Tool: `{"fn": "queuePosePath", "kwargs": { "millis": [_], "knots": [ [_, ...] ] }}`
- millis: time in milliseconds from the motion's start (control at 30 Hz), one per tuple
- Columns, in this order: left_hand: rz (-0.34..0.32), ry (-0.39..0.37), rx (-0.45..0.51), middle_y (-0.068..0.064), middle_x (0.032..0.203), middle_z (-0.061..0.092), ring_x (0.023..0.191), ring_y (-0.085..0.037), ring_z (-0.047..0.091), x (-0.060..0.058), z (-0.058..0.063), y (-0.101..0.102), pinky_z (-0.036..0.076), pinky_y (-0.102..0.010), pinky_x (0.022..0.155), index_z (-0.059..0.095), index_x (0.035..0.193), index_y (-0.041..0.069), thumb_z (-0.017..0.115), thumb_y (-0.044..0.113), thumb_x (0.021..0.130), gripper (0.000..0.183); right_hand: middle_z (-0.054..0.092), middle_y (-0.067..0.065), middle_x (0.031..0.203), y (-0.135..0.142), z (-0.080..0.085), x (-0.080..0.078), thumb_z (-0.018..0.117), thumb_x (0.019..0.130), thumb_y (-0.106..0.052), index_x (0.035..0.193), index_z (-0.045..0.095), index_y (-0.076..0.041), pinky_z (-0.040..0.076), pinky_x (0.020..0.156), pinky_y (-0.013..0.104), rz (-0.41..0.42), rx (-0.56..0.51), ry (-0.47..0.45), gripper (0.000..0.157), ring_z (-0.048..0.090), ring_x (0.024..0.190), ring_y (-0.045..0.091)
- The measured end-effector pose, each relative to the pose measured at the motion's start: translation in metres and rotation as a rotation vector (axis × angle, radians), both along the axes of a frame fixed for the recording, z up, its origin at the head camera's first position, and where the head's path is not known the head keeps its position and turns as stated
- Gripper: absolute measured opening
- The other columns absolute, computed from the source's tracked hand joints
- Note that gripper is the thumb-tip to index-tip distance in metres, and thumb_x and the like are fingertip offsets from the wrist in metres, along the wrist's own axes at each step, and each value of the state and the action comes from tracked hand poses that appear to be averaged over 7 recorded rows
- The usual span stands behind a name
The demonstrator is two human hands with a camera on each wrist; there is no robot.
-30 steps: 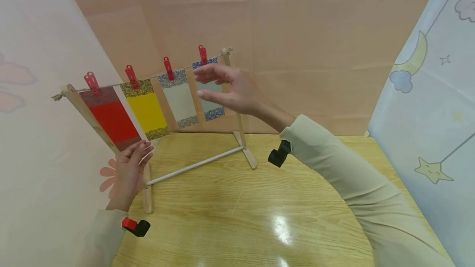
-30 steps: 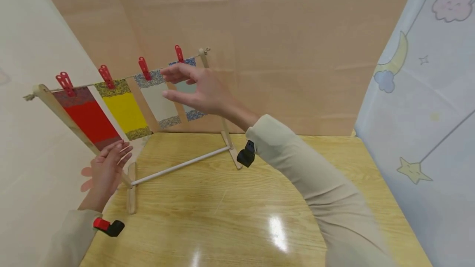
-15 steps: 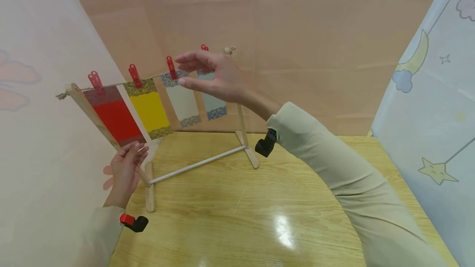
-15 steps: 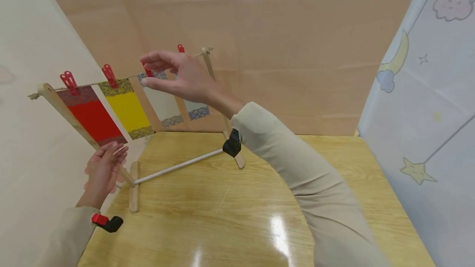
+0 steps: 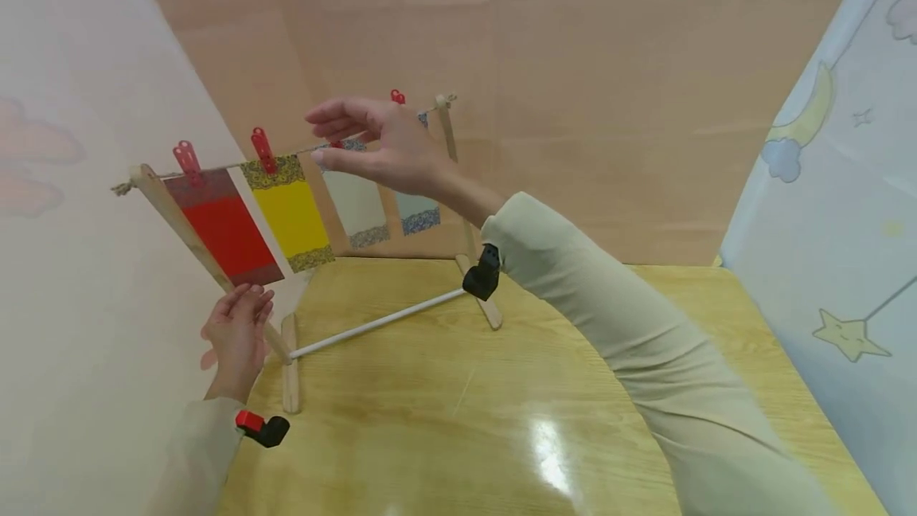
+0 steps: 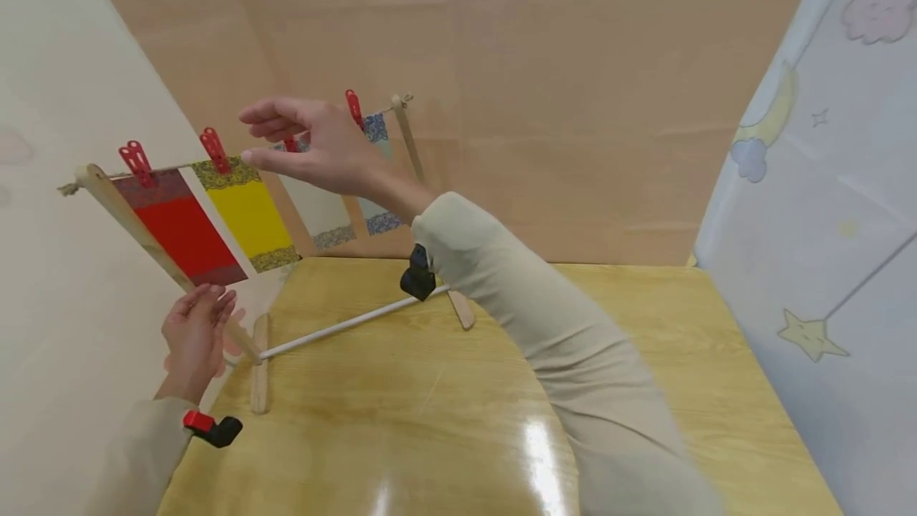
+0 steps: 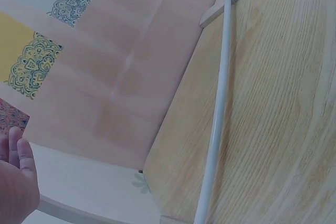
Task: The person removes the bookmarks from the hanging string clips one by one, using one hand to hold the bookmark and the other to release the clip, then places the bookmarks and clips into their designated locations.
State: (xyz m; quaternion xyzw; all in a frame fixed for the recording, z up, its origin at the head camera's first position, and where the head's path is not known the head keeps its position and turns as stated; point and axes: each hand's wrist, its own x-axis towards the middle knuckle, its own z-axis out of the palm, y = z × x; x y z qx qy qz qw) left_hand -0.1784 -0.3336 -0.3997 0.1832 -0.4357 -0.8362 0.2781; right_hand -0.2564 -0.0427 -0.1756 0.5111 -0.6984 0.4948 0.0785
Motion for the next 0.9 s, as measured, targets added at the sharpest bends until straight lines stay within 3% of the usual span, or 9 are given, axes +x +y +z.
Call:
{"fn": "queuePosePath", "kwargs": {
  "millis": [200,533,700,900],
  "knots": [
    [0.046,0.027,0.039,-0.008,0.086,0.069,0.074,-0.019,0.07,-0.002,-0.006,0.001,0.057,-0.027,0.073,0.063,0.103,-0.002,0.073,0.002,0.086,0.02,0.065,-0.001,0.119,-0.012,0.003,-0.001,0.07,0.09,-0.02,0.127,0.059,-0.004,0.044,0.092,0.02,0.0,0.027,-0.056,0.042,0.057,0.106,0.004],
    [0.065,-0.029,0.031,-0.007,0.093,0.067,0.08,-0.017,0.068,-0.005,-0.008,0.002,0.056,-0.023,0.075,0.066,0.102,-0.001,0.071,0.008,0.087,0.018,0.063,0.005,0.123,-0.032,0.005,-0.005,0.069,0.09,-0.02,0.129,0.058,-0.003,0.045,0.089,0.017,-0.004,0.035,-0.043,0.044,0.058,0.105,0.009],
    [0.057,-0.092,0.055,-0.008,0.105,0.058,0.092,-0.018,0.066,-0.005,-0.007,0.003,0.052,-0.027,0.086,0.065,0.103,0.001,0.072,0.014,0.087,0.021,0.062,0.003,0.124,-0.038,0.009,-0.006,0.069,0.09,-0.02,0.13,0.057,-0.003,0.043,0.09,0.014,-0.016,0.067,-0.082,0.045,0.057,0.106,0.007],
    [0.008,-0.095,0.108,-0.008,0.109,0.063,0.101,-0.017,0.066,-0.002,-0.006,0.002,0.05,-0.027,0.088,0.057,0.115,0.003,0.073,0.016,0.087,0.034,0.061,0.0,0.126,-0.05,0.012,-0.007,0.069,0.09,-0.021,0.132,0.055,-0.004,0.042,0.09,0.011,-0.029,0.094,-0.113,0.047,0.056,0.107,0.006]
  ]
}}
